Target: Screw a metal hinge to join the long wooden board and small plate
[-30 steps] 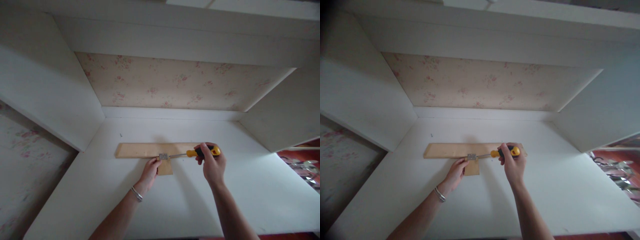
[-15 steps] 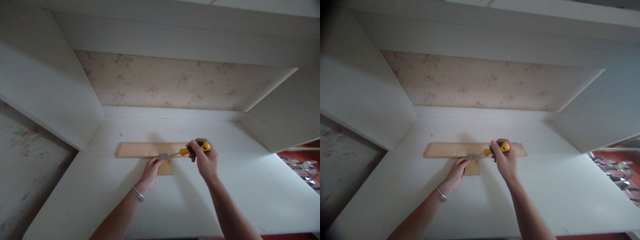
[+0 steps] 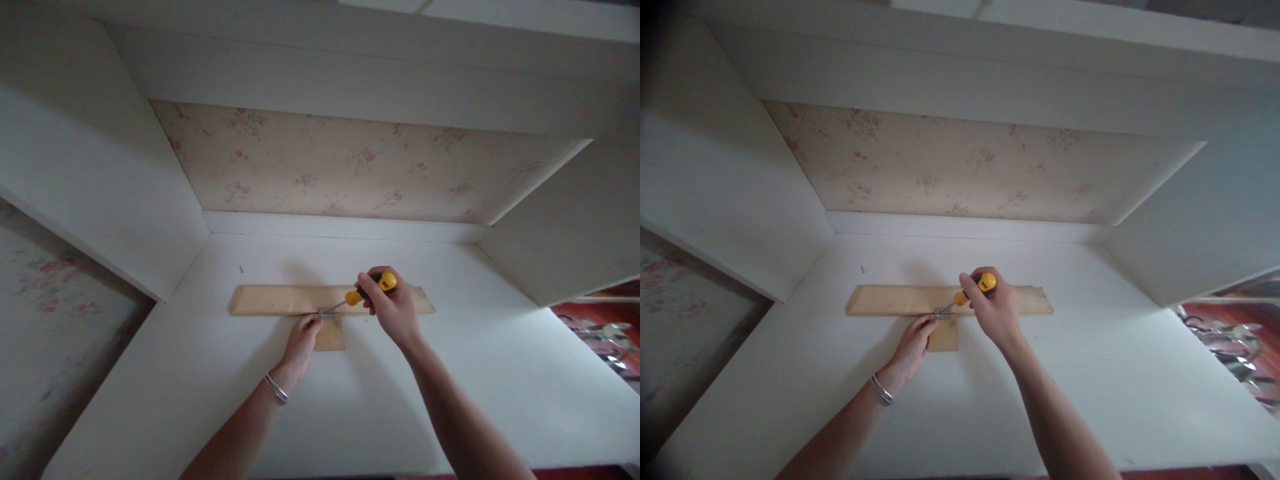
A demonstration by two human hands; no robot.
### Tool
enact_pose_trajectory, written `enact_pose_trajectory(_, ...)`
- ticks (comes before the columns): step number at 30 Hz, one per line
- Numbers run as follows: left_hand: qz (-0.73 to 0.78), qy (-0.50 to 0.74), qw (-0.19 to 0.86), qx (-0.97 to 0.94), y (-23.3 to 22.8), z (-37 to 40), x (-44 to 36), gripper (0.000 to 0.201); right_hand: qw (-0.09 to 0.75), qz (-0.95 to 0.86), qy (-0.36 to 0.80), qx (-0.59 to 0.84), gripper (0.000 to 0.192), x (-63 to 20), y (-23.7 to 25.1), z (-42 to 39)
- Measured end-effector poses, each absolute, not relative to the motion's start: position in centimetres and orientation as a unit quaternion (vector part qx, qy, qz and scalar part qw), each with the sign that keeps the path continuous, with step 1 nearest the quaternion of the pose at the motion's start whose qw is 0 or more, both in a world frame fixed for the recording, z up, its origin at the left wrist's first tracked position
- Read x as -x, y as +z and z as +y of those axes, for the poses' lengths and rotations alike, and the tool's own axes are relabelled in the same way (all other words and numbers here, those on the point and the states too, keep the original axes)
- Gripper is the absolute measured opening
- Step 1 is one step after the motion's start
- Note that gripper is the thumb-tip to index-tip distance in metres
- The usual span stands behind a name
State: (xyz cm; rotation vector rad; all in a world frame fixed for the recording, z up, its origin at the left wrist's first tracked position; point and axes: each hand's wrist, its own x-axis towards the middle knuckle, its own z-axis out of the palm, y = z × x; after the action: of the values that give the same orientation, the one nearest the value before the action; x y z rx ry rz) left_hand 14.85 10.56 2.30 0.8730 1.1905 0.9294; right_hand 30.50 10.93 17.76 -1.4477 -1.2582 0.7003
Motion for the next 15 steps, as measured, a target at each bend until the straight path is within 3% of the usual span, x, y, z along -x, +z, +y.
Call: enact_pose_trajectory(15,0.537,0.423,0.616,-0.391,3.6,10.2,-15.0,0.032,0.334,-0.707,0.188,0.594,0.035,-27.7,21.4,13.1)
